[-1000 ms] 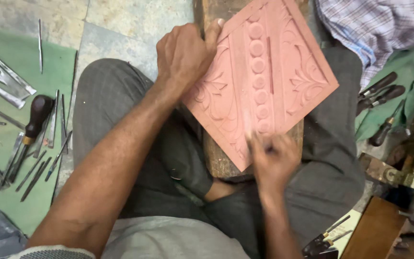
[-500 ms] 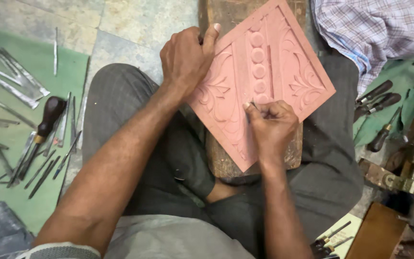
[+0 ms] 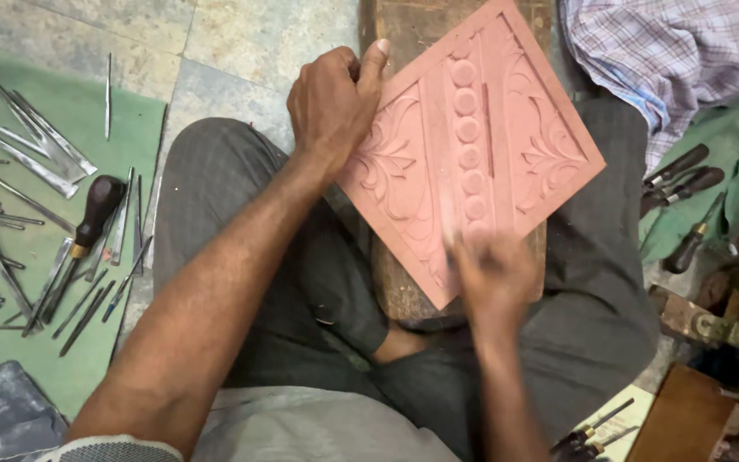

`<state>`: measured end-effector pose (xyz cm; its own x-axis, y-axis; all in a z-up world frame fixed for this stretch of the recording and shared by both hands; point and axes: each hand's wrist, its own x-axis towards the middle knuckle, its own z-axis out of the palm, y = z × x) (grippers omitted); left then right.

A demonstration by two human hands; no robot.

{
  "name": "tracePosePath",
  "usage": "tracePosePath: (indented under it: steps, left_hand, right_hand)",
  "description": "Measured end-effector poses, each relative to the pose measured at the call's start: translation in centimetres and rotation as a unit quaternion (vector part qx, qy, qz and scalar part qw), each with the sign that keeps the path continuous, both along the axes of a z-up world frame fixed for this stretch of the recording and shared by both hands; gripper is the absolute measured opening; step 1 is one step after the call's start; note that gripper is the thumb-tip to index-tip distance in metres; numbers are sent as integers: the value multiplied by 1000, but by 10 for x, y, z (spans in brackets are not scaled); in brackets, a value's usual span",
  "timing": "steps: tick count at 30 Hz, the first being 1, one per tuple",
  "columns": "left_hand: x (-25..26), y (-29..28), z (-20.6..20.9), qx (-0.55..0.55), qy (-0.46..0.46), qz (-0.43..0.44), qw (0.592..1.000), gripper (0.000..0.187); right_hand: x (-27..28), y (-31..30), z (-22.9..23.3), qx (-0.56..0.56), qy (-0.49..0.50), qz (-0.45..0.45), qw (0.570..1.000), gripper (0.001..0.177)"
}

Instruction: The person carves a floral pattern into a square wooden piece using small metal chisels and then sands the edges and details of the carving with sandpaper.

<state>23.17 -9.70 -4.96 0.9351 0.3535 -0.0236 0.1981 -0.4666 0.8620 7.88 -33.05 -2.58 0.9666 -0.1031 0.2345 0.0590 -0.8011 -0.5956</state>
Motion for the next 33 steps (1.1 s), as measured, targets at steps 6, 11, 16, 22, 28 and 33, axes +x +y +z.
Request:
tracePosePath:
  steps: [6,11,16,22,28,33]
  left_hand:
    - [2,-6,-7,49,-61,-1,997,56]
    - [1,0,-6,17,-45,20,999,57]
    - [3,-5,-14,24,-53,15,998,57]
    - [4,1,-14,33,-74,29,996,58]
    - [6,-4,-26,45,-93,24,994,55]
    - [4,2,-13,27,-81,21,996,55]
  right_hand:
    - [10,1,-9,-28,-62,14,998,27]
    - [18,4,-3,-20,-24,1,1000,28]
    - [-40,-8,-1,-2,-26,-18,999,27]
    - [22,-3,-14,49,-7,-13,999,28]
    - [-33,-9,-1,13,-19,-20,1000,26]
    - [24,-4,-10,-15,-31,7,999,34]
